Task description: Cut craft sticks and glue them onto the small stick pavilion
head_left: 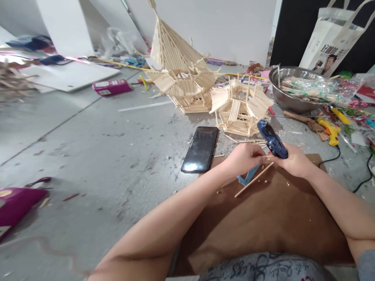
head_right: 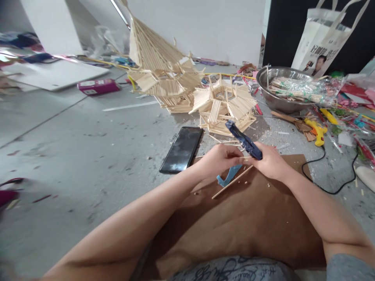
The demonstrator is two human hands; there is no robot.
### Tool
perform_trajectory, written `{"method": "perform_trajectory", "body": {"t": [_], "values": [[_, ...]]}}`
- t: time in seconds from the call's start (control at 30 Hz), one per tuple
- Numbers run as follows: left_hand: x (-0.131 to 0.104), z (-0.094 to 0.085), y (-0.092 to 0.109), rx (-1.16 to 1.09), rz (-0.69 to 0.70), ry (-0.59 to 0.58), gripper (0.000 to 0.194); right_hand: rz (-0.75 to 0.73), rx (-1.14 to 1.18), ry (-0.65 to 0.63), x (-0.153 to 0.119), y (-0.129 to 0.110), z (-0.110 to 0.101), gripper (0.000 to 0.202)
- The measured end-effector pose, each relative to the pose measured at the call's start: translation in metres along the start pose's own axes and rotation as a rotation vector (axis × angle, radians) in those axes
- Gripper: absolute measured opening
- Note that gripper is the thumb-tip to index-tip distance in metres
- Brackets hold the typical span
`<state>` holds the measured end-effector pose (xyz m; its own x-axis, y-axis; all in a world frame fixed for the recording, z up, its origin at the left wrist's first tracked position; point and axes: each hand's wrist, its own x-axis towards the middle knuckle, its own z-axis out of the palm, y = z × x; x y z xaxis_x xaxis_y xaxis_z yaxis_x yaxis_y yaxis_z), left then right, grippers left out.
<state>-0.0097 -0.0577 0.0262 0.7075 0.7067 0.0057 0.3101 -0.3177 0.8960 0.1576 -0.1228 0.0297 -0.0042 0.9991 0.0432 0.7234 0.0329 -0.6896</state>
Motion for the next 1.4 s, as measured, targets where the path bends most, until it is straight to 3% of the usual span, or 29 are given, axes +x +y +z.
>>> {"method": "perform_trajectory", "body": {"t": [0.1,0.2,0.47,0.63,0.77,0.9,1.1,1.4], "values": [[-0.003,0.003,0.001,0.201,0.131,-0.024,0.012,-0.023,-0.001,-0.044,-0.001,-0.003,0.001,0.011],[-0.004,0.008,0.000,0.246,0.134,-0.005,0.018,0.032,0.035,-0.012,0.000,-0.002,-0.001,0.012],[-0.004,0.013,-0.001,-0.069,0.082,0.102,0.017,0.111,0.265,0.042,0.004,0.004,-0.012,0.019],[-0.003,0.015,-0.005,-0.146,0.104,0.217,0.012,0.085,0.070,0.103,0.006,0.010,-0.014,0.016],[-0.001,0.015,-0.012,-0.158,0.141,0.306,0.012,0.041,-0.091,0.116,0.007,0.016,-0.012,0.029],[-0.001,0.013,-0.015,-0.193,0.154,0.359,0.012,-0.101,-0.280,0.167,0.008,0.022,-0.010,0.042],[0.003,0.009,-0.021,-0.222,0.243,0.343,0.014,-0.246,-0.463,0.182,0.012,0.027,-0.011,0.048],[0.005,0.003,-0.028,-0.176,0.315,0.296,0.017,-0.321,-0.536,0.162,0.011,0.023,-0.015,0.045]]}}
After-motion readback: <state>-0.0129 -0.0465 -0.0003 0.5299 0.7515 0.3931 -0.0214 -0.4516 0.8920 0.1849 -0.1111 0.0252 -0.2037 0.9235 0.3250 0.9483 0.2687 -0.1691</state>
